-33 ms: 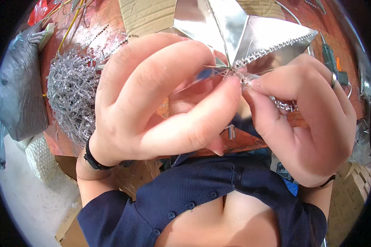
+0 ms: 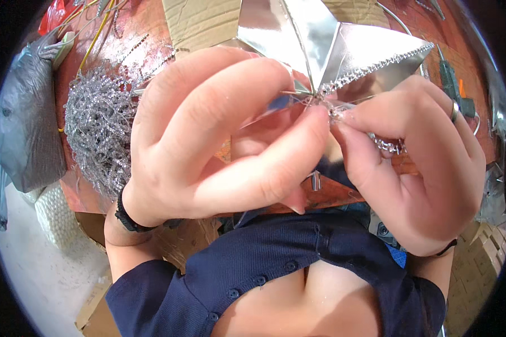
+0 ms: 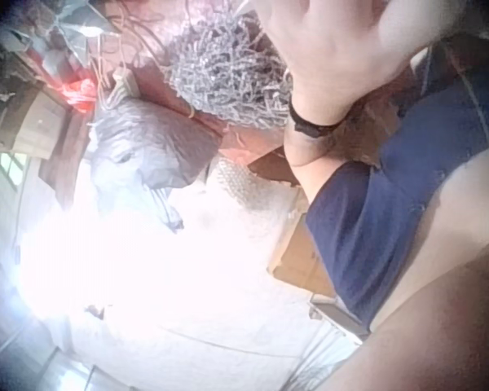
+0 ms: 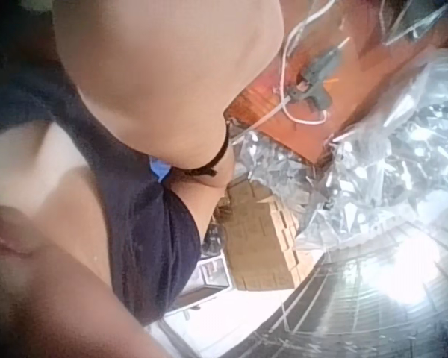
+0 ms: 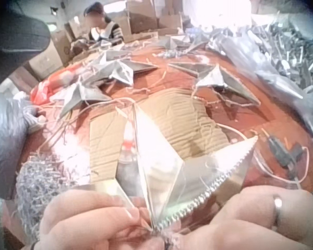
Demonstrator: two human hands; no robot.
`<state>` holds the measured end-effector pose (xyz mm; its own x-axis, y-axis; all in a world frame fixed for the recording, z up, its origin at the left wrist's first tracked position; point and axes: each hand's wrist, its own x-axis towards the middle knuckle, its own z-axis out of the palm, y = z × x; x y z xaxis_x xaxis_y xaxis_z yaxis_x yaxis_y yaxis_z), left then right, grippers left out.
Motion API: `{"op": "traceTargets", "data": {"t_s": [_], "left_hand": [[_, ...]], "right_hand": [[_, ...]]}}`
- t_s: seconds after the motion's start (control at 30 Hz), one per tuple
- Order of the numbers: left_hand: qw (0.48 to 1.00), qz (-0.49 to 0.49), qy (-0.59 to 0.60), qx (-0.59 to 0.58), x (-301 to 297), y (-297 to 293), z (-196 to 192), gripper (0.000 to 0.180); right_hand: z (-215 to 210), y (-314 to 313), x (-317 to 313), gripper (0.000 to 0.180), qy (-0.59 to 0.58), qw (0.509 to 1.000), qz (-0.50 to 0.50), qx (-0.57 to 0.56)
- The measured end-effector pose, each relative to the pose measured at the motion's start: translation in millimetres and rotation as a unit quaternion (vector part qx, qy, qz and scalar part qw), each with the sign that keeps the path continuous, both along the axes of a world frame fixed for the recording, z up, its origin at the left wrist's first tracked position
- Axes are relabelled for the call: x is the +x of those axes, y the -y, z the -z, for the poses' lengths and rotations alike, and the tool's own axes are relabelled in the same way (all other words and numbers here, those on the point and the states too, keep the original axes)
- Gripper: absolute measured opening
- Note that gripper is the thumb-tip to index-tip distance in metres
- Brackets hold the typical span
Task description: Assembling and decorating metallic silver stars using a hot glue gun and rhinestone trim.
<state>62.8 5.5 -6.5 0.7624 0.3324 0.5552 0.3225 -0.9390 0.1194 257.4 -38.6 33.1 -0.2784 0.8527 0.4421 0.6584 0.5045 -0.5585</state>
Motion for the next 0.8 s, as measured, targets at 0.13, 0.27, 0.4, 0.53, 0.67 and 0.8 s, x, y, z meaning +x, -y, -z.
{"op": "traceTargets", "data": {"t_s": [0.13, 0.27, 0.4, 0.53, 0.67, 0.8], "left_hand": [[1.0, -0.016, 0.007, -0.004, 0.9, 3.9, 0.8, 0.052], [1.0, -0.022, 0.007, -0.002, 0.9, 6.1, -0.2, 0.053], [0.999, -0.023, 0.023, -0.02, 3.4, 6.7, 0.1, 0.053], [0.999, -0.019, 0.028, -0.017, 3.2, 5.1, 1.5, 0.053], [0.999, -0.02, 0.028, -0.01, 0.8, 4.9, 1.1, 0.053], [0.999, -0.019, 0.027, 0.007, 2.9, 3.8, -0.3, 0.053]], "right_hand": [[-3.3, -0.3, -2.0, 0.023, 0.023, 1.0, 0.0, -0.006], [-5.7, -0.2, -3.2, 0.023, 0.03, 1.0, -0.002, -0.01], [-6.1, -0.4, -2.3, 0.023, 0.037, 0.999, 0.001, -0.017], [-6.9, -1.4, -3.0, 0.023, 0.039, 0.999, 0.0, -0.027], [-5.3, -2.2, -5.1, 0.022, 0.034, 0.999, 0.0, -0.024], [-6.0, -0.1, -4.3, 0.022, 0.023, 0.999, 0.011, -0.033]]}}
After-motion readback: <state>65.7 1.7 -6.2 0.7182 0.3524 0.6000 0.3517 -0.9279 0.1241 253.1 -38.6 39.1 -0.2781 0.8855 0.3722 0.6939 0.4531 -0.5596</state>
